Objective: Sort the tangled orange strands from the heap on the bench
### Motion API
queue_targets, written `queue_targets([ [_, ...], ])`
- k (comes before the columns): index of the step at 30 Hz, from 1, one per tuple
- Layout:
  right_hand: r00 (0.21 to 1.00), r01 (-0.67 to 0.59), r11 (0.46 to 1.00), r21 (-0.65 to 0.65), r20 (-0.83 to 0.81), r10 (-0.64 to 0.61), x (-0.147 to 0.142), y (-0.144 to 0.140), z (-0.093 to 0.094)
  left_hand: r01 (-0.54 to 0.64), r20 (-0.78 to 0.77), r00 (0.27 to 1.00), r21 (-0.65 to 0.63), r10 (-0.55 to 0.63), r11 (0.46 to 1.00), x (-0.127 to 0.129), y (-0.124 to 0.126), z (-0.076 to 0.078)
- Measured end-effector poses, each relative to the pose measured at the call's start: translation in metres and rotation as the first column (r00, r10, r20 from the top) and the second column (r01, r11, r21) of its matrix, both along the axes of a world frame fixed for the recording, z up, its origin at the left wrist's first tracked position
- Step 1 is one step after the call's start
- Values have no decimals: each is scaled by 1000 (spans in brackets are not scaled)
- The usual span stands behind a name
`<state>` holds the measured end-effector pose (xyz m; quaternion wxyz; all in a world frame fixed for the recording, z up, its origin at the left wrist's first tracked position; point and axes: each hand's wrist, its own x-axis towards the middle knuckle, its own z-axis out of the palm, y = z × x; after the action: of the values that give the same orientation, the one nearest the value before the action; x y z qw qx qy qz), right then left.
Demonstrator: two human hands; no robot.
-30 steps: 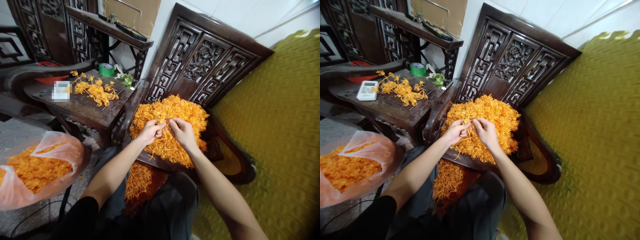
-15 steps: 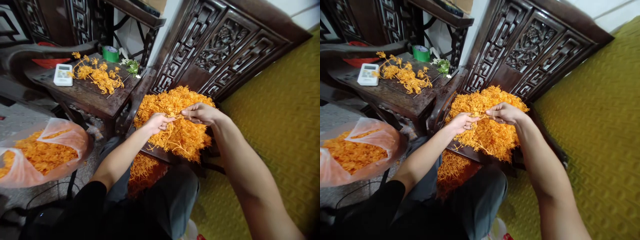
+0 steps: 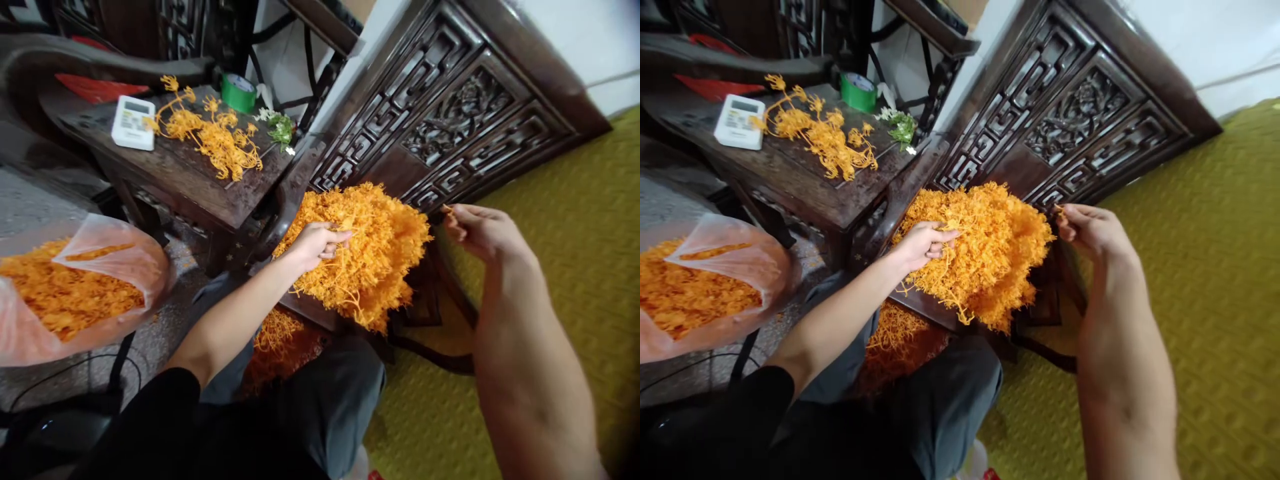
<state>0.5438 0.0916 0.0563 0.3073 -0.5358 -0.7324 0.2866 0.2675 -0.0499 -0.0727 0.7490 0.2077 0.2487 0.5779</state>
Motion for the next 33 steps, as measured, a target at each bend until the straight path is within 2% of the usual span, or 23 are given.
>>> queue_targets([
  [5, 987, -44, 983, -180, -158, 15, 5, -30, -15, -37, 123, 992, 55, 30, 998, -2, 11, -7],
  [11, 957, -99, 946, -309, -289, 6, -10, -56, -21, -42, 142, 989, 56, 34, 998, 0, 13, -10],
  [14, 936, -126, 931, -341, -351, -3, -15, -66, -23, -41, 136, 990, 64, 32, 997, 5, 12, -10],
  [16, 936, -105, 943, -317, -352, -14, -21, -76, -28, -60, 145, 988, 79, 48, 995, 10, 10, -9],
  [20, 977, -67, 976, -209, -212, 21, -42, -106, -37, -106, 177, 980, 61, 94, 992, 24, 4, -6],
  [24, 995, -100, 989, -111, -14, 99, -64, -132, -37, -51, 116, 992, 71, 43, 996, 35, -3, -5],
  [28, 977, -152, 986, -71, 137, 161, -75, -143, -34, -17, 18, 1000, 70, 16, 997, 38, -7, -5],
  [33, 934, -249, 968, 23, 270, 234, -75, -145, -34, 3, -113, 993, 148, 14, 989, 35, -9, -1],
])
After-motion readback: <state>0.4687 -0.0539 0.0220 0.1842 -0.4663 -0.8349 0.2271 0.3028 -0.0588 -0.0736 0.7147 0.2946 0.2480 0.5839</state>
